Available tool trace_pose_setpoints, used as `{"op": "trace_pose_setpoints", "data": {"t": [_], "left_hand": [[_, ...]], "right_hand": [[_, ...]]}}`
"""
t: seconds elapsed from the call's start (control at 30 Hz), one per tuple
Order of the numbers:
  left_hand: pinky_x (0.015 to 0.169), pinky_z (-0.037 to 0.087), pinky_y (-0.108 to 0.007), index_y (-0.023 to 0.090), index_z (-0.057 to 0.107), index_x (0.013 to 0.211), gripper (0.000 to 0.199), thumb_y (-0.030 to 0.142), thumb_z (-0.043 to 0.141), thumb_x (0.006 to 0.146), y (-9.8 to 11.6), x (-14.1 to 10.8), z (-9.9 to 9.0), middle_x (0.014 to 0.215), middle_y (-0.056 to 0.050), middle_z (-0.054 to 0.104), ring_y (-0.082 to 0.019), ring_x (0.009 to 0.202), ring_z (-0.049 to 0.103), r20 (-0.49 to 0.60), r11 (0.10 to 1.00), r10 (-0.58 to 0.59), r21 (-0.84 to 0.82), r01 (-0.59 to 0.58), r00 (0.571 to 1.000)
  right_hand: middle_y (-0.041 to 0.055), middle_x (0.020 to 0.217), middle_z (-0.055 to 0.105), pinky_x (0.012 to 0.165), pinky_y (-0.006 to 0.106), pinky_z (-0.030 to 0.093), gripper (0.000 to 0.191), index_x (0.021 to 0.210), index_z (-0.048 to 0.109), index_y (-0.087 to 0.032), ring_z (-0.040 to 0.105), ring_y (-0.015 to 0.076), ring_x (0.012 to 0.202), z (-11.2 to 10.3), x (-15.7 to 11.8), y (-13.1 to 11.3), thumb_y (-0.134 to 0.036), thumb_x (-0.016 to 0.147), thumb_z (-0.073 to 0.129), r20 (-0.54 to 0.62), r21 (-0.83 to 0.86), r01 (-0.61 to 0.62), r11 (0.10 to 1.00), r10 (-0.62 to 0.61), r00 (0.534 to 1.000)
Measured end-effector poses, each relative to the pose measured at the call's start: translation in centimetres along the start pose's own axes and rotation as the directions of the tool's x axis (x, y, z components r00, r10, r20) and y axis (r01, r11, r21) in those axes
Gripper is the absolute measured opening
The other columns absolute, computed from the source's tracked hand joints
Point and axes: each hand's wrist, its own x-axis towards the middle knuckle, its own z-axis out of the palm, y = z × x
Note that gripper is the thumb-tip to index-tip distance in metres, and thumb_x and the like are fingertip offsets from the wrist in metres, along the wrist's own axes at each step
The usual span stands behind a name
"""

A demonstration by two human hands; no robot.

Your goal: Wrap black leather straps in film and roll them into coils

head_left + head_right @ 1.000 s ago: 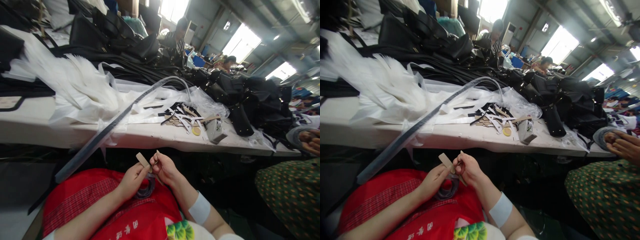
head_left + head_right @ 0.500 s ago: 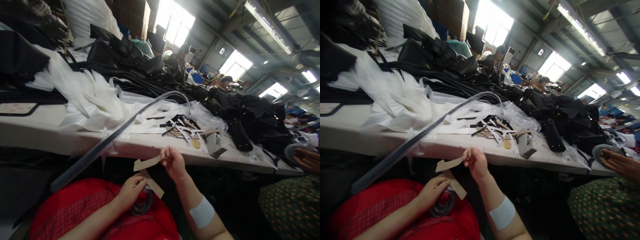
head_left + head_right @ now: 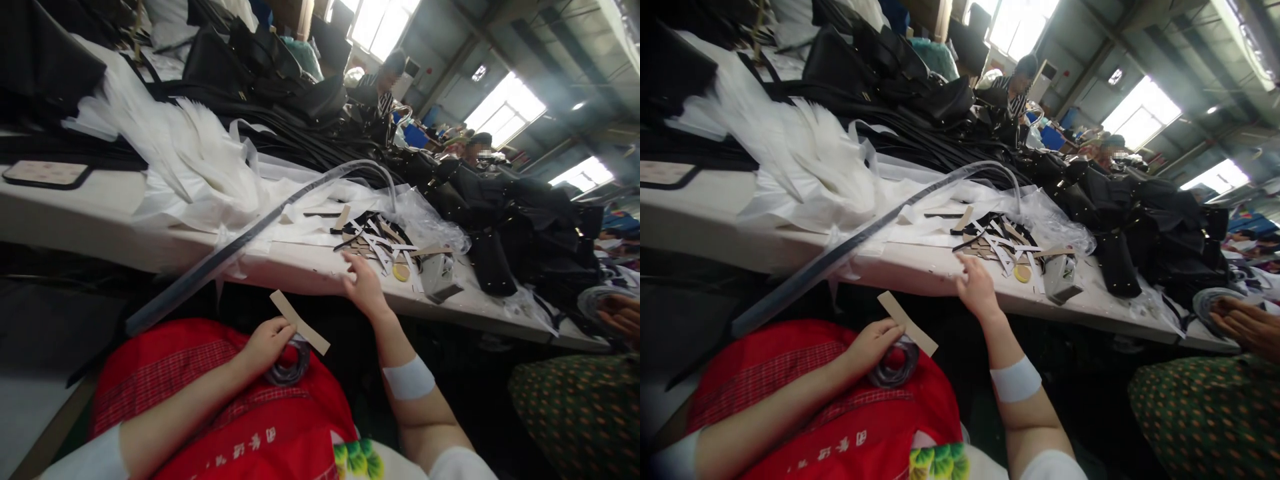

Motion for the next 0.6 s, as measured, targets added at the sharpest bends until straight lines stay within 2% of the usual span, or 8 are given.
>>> {"op": "trace_pose_setpoints", "data": {"t": [0.03,0.1,0.13,0.2,0.3,0.43,0.5,0.6], "left_hand": [[0.048,0.034,-0.027,0.022,0.045,0.053,0.036,0.05,0.048,0.075,-0.1,0.1,0.0,0.048,0.004,0.044,-0.015,0.048,0.043,0.005,1.0,-0.016,-0.012,0.017,1.0],[0.049,0.034,-0.027,0.021,0.049,0.055,0.036,0.052,0.048,0.074,-0.4,0.4,0.0,0.049,0.003,0.047,-0.015,0.048,0.044,0.017,0.998,-0.042,-0.034,0.043,0.999],[0.05,0.035,-0.027,0.02,0.05,0.056,0.036,0.052,0.048,0.073,-0.5,0.5,0.1,0.05,0.003,0.048,-0.015,0.049,0.045,0.023,0.998,-0.051,-0.042,0.052,0.998],[0.05,0.035,-0.026,0.02,0.052,0.057,0.036,0.052,0.049,0.072,-0.7,0.7,0.2,0.051,0.002,0.049,-0.015,0.052,0.046,0.037,0.996,-0.062,-0.054,0.064,0.997],[0.05,0.036,-0.025,0.019,0.057,0.058,0.039,0.054,0.051,0.073,-0.7,0.6,0.4,0.053,0.002,0.052,-0.015,0.053,0.048,0.086,0.995,-0.073,-0.066,0.078,0.994],[0.045,0.04,-0.025,0.017,0.071,0.084,0.052,0.063,0.047,0.08,-0.8,0.2,0.6,0.056,0.001,0.061,-0.015,0.045,0.051,0.171,0.988,-0.116,-0.079,0.131,0.978],[0.042,0.041,-0.025,0.016,0.071,0.091,0.057,0.066,0.044,0.082,-0.9,0.1,0.6,0.052,0.001,0.061,-0.015,0.041,0.052,0.177,0.984,-0.145,-0.077,0.161,0.973],[0.043,0.043,-0.026,0.017,0.072,0.089,0.056,0.065,0.044,0.084,-1.0,0.0,0.5,0.051,0.0,0.062,-0.016,0.04,0.055,0.148,0.985,-0.148,-0.063,0.159,0.978]], "right_hand": [[0.0107,0.121,0.059,0.096,0.037,0.045,0.062,0.139,0.046,-0.022,0.059,0.0208,0.099,0.4,-1.5,-0.7,-0.012,0.079,0.057,0.172,0.039,0.096,0.995,-0.101,0.98],[0.0076,0.122,0.06,0.098,0.034,0.045,0.067,0.14,0.047,-0.028,0.057,0.0205,0.109,1.1,-4.3,-2.2,-0.009,0.078,0.059,0.416,0.151,0.217,0.964,-0.261,0.871],[0.007,0.124,0.06,0.099,0.033,0.044,0.065,0.139,0.049,-0.029,0.056,0.0204,0.112,1.3,-5.3,-2.8,-0.008,0.079,0.06,0.467,0.187,0.243,0.952,-0.304,0.83],[0.0063,0.123,0.061,0.097,0.032,0.045,0.054,0.133,0.056,-0.03,0.057,0.0193,0.111,1.7,-6.7,-3.6,-0.009,0.084,0.058,0.476,0.221,0.262,0.939,-0.338,0.812],[0.0058,0.112,0.067,0.089,0.031,0.049,0.034,0.119,0.067,-0.029,0.061,0.0179,0.101,1.7,-7.6,-3.8,-0.014,0.091,0.055,0.368,0.23,0.275,0.933,-0.345,0.863],[0.0052,0.086,0.071,0.073,0.029,0.052,0.022,0.104,0.071,-0.022,0.066,0.0164,0.079,0.4,-8.6,-4.2,-0.017,0.093,0.053,-0.003,0.249,0.167,0.954,-0.172,0.985],[0.0025,0.073,0.069,0.066,0.027,0.051,0.019,0.097,0.071,-0.02,0.064,0.0147,0.066,-0.7,-9.4,-4.9,-0.017,0.092,0.053,-0.137,0.297,0.119,0.947,-0.082,0.987],[0.0004,0.065,0.067,0.06,0.025,0.049,0.015,0.089,0.071,-0.02,0.063,0.0135,0.059,-2.0,-10.5,-6.1,-0.015,0.088,0.056,-0.178,0.307,0.161,0.938,-0.109,0.978]]}}
